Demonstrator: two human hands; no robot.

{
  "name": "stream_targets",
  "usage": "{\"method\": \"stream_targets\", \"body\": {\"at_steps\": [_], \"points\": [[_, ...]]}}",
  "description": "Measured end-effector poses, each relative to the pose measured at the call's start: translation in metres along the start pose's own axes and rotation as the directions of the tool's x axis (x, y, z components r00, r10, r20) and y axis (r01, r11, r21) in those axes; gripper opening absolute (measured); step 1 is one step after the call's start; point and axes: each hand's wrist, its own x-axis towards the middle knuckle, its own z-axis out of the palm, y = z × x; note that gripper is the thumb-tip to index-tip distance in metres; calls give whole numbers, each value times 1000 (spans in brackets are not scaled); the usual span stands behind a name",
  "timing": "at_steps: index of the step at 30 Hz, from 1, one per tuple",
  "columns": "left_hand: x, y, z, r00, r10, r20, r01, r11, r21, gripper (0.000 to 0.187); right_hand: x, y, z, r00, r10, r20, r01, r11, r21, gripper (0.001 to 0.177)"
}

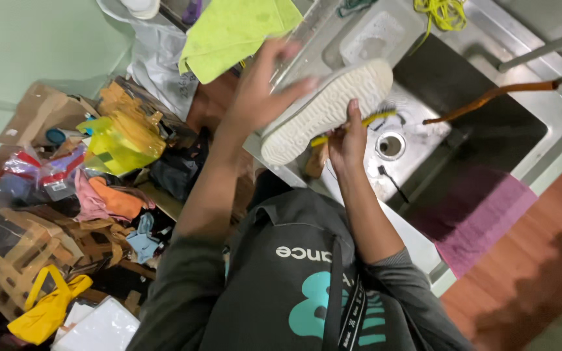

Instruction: The person cleans a shoe at a sink, using a brush to scrub the sole and upper, rinsing it under water, and wiping it with a cloth.

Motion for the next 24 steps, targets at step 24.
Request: {"method": "stream_targets", "body": {"at_steps": [24], "points": [[-73,-92,37,838,367,-403,-11,751,661,66,-29,54,-62,966,249,67,-178,831,-527,47]]}}
